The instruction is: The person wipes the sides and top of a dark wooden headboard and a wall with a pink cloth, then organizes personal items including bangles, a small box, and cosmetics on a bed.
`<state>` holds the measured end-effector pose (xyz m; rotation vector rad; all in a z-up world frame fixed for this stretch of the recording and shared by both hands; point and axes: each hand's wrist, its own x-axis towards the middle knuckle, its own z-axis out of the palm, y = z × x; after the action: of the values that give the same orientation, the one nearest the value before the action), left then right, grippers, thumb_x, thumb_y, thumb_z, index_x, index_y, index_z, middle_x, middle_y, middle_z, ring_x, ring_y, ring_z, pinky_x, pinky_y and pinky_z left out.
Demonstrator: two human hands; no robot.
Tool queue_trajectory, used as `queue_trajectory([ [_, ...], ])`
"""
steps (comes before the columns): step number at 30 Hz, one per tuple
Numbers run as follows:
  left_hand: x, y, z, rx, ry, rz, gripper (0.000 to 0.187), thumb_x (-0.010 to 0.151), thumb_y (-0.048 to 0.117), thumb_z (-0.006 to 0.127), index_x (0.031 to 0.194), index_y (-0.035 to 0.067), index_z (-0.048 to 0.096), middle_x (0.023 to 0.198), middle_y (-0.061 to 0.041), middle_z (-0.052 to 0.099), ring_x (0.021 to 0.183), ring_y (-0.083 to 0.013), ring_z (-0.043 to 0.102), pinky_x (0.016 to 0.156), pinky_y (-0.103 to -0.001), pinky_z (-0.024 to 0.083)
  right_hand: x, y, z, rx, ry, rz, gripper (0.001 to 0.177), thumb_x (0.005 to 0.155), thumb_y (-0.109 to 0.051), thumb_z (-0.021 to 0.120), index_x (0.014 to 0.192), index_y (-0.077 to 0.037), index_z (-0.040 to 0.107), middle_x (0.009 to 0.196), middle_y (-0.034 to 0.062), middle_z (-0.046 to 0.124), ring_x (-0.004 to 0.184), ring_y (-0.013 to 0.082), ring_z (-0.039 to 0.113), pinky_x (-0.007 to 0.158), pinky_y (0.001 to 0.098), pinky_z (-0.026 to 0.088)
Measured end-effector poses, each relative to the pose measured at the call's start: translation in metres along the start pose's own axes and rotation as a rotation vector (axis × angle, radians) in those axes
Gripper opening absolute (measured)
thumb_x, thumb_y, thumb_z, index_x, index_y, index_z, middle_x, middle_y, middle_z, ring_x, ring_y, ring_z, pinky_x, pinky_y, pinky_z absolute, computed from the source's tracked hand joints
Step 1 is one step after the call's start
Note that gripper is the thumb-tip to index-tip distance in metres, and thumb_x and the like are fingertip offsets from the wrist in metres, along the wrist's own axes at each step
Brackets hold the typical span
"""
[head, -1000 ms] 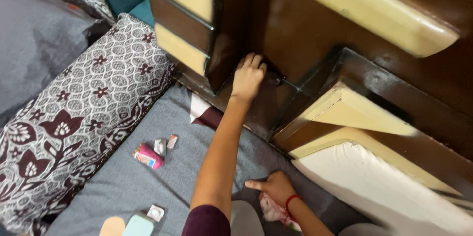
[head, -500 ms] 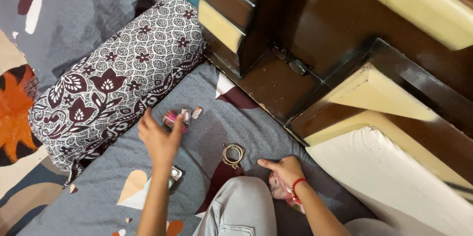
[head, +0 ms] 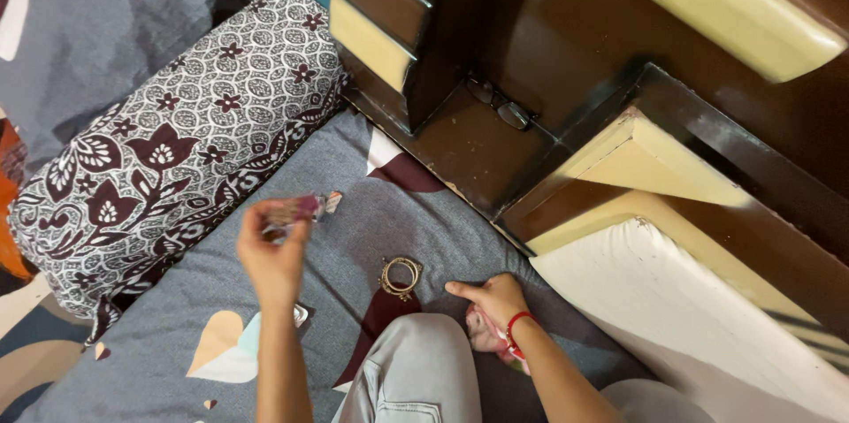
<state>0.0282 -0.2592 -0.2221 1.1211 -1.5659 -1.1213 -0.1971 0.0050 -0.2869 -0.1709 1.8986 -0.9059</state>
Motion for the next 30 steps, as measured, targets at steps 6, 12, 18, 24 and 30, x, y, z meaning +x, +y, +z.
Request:
queue_trajectory([
  [6, -0.021, 0.066, 0.106, 0.109, -0.301, 0.405, 0.039, 0.077, -0.009, 0.069, 0.113, 0.007, 0.069, 0.122, -0.011, 0.067, 0.107, -0.0267, 0.07, 0.069, -0.031, 0.061, -0.006, -0.007, 0.0, 0.007, 0.009, 0.032, 0.051, 0.068, -0.04, 0.093, 0.055, 0.001, 0.064, 0.051, 0.0136, 0.065, 0.04, 0.0204, 0.06, 0.04, 0.0348, 0.046],
  [12, -0.021, 0.045, 0.236, -0.305, -0.52, 0.083, 0.037, 0.081, -0.005, 0.071, 0.116, 0.006, 0.063, 0.117, -0.008, 0.063, 0.098, -0.0222, 0.075, 0.081, -0.033, 0.064, 0.001, -0.004, 0.003, 0.022, 0.007, 0.102, 0.053, 0.068, -0.039, 0.094, 0.056, 0.004, 0.064, 0.052, 0.0161, 0.064, 0.04, 0.0229, 0.06, 0.042, 0.0362, 0.048],
  [18, -0.033, 0.022, 0.304, 0.111, -0.501, 0.25, 0.028, 0.081, 0.008, 0.078, 0.106, 0.007, 0.065, 0.096, -0.013, 0.075, 0.095, -0.035, 0.072, 0.081, -0.045, 0.056, 0.005, 0.004, 0.0, -0.018, 0.013, 0.021, 0.053, 0.068, -0.037, 0.093, 0.055, 0.006, 0.067, 0.053, 0.0171, 0.067, 0.042, 0.0214, 0.062, 0.043, 0.0355, 0.05],
  [24, -0.026, 0.002, 0.312, 0.227, -0.669, 0.599, 0.038, 0.074, 0.006, 0.071, 0.112, 0.008, 0.068, 0.113, -0.015, 0.071, 0.11, -0.0366, 0.064, 0.094, -0.045, 0.053, 0.004, 0.002, 0.0, -0.056, 0.018, 0.0, 0.052, 0.07, -0.037, 0.091, 0.055, 0.007, 0.069, 0.053, 0.0177, 0.068, 0.043, 0.0214, 0.062, 0.046, 0.0349, 0.051],
  [30, -0.029, -0.002, 0.326, 0.272, -0.626, 0.648, 0.043, 0.079, -0.003, 0.06, 0.119, 0.01, 0.07, 0.125, -0.008, 0.072, 0.115, -0.0305, 0.065, 0.103, -0.042, 0.05, 0.013, 0.016, 0.0, -0.027, 0.002, 0.009, 0.05, 0.072, -0.035, 0.089, 0.056, 0.008, 0.07, 0.053, 0.0178, 0.067, 0.041, 0.0216, 0.061, 0.043, 0.0362, 0.049],
])
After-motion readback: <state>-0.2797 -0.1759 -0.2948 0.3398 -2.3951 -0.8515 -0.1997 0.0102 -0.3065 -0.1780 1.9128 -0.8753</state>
